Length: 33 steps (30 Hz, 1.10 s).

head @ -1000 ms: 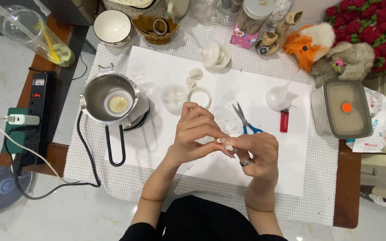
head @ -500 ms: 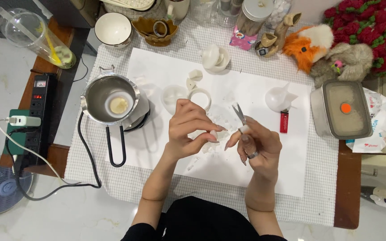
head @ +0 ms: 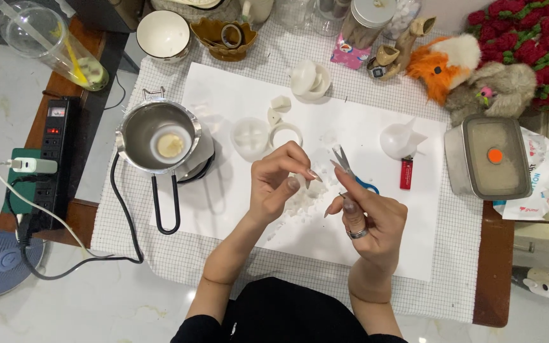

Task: Trimming and preparing a candle wick using scissors

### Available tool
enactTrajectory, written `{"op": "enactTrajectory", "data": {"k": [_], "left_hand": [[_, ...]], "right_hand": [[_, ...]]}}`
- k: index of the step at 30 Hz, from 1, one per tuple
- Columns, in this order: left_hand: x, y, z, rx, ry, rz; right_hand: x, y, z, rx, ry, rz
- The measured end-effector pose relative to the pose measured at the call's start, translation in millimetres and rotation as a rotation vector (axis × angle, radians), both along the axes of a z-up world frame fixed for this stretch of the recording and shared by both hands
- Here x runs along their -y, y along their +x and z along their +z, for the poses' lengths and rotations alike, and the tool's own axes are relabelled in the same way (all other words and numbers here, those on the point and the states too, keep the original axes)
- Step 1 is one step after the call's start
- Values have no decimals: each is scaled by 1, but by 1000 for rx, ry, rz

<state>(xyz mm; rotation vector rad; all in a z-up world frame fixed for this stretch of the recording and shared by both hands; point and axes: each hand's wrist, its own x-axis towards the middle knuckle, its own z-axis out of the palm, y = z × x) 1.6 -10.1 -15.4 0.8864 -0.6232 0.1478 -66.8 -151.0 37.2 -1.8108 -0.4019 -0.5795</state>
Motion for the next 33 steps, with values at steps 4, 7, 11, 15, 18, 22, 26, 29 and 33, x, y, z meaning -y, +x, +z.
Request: {"op": "enactTrajectory", "data": {"k": [4,7,11,15,18,22,26,29,33], "left_hand": [[2,0,-4,52,2,-3],[2,-3,4,123,61,18],[-1,-7,12,177,96,51],[-4,-6,16,214,122,24],[-3,-6,13,208,106,-6],[-1,-7,8,167,100,-26],[-3,-6,11,184,88,-44],[-4,-9,20,214,103,-28],[-2,-10,19,238,91,35]], "right_hand": [[-3,0,-6,25,9,25],[-7,-1,-9,1,110,46],[-4,-1,-19,46,86,39],[-1,0,-20,117,49,25],[2,-1,-20,111,56,40],[1,-1,-20,118,83,29],[2,-1,-19,87,122,102],[2,-3,-17,54,150,170],[-1,-4,-21,32,174,234]]}}
